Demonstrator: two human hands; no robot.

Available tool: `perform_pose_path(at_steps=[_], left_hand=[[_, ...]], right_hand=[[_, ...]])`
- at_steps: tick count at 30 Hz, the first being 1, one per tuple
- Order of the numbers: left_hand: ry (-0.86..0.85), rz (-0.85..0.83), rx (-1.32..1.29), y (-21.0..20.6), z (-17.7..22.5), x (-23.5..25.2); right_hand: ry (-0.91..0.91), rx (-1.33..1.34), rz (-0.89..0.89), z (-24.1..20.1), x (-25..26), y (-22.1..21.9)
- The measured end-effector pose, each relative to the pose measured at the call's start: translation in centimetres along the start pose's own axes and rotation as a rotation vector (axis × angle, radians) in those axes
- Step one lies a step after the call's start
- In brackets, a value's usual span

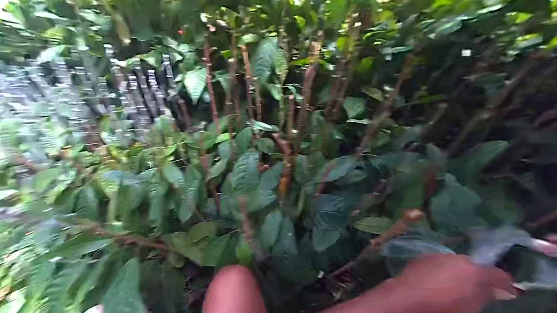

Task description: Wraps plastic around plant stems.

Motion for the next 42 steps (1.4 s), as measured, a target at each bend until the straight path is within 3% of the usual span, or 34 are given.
perform_pose_path(at_steps=[3, 7, 9, 12, 13, 17, 19, 23, 26, 28, 30, 33, 36, 38, 40, 42], left_hand=[[-0.048, 0.039, -0.118, 0.8, 0.0, -0.6], [0.018, 0.225, -0.176, 0.5, -0.4, -0.3], [0.048, 0.248, -0.205, 1.3, -1.3, -0.2], [0.026, 0.134, -0.242, 1.6, -1.1, 0.6], [0.011, 0.087, -0.225, 1.1, -0.6, 0.8], [-0.047, 0.031, -0.239, 0.4, 0.9, 1.0], [-0.053, 0.078, -0.233, 0.4, 0.8, 0.8], [-0.055, 0.234, -0.114, 0.7, -0.3, 0.6], [-0.052, 0.198, -0.08, 0.3, 0.5, 0.8], [-0.057, 0.151, -0.014, -0.2, 1.5, 1.0], [-0.059, 0.122, 0.031, -0.6, 2.0, 0.7], [-0.072, 0.161, 0.031, -0.4, 1.4, 0.3], [-0.056, 0.244, 0.014, 0.0, 0.8, 0.1], [-0.043, 0.322, 0.011, 0.2, 0.2, 0.0], [-0.026, 0.346, 0.021, 0.5, -0.1, 0.1], [-0.044, 0.306, 0.033, 0.4, 0.6, 0.2]], right_hand=[[-0.324, -0.24, 0.198, -4.1, 0.8, -1.6], [-0.554, 0.185, 0.016, -3.6, 0.7, -1.5], [-0.47, 0.284, 0.026, -4.3, -1.0, -1.3], [-0.247, 0.482, 0.133, -6.9, -1.6, -0.5], [-0.263, 0.479, 0.141, -7.0, -1.3, 0.3], [-0.574, -0.075, 0.045, -4.5, -0.5, 1.4], [-0.625, -0.073, 0.016, -4.6, -0.7, 0.4], [-0.525, 0.333, 0.025, -5.0, -3.6, 0.0], [-0.313, 0.783, 0.202, -6.0, -4.2, 0.4], [-0.298, 0.916, 0.334, -5.6, -3.8, 0.9], [-0.416, 0.717, 0.313, -4.2, -3.7, 1.0], [-0.585, 0.13, 0.172, -3.0, -3.1, -1.2], [-0.539, 0.014, 0.234, -3.3, -2.5, -3.1], [-0.559, 0.011, 0.128, -4.4, -2.2, -3.3], [-0.541, -0.217, 0.016, -7.0, -1.5, -3.8], [-0.401, -0.587, 0.075, -10.2, -0.2, -3.7]])
Point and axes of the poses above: each hand's wrist, its own x-axis towards the middle knuckle, its own y-axis out of the back of the hand, z = x × y, the point moved 3 cm from there along x, towards the middle knuckle, and after that the axes turned 12 degrees about -z, right-handed, at the moved point
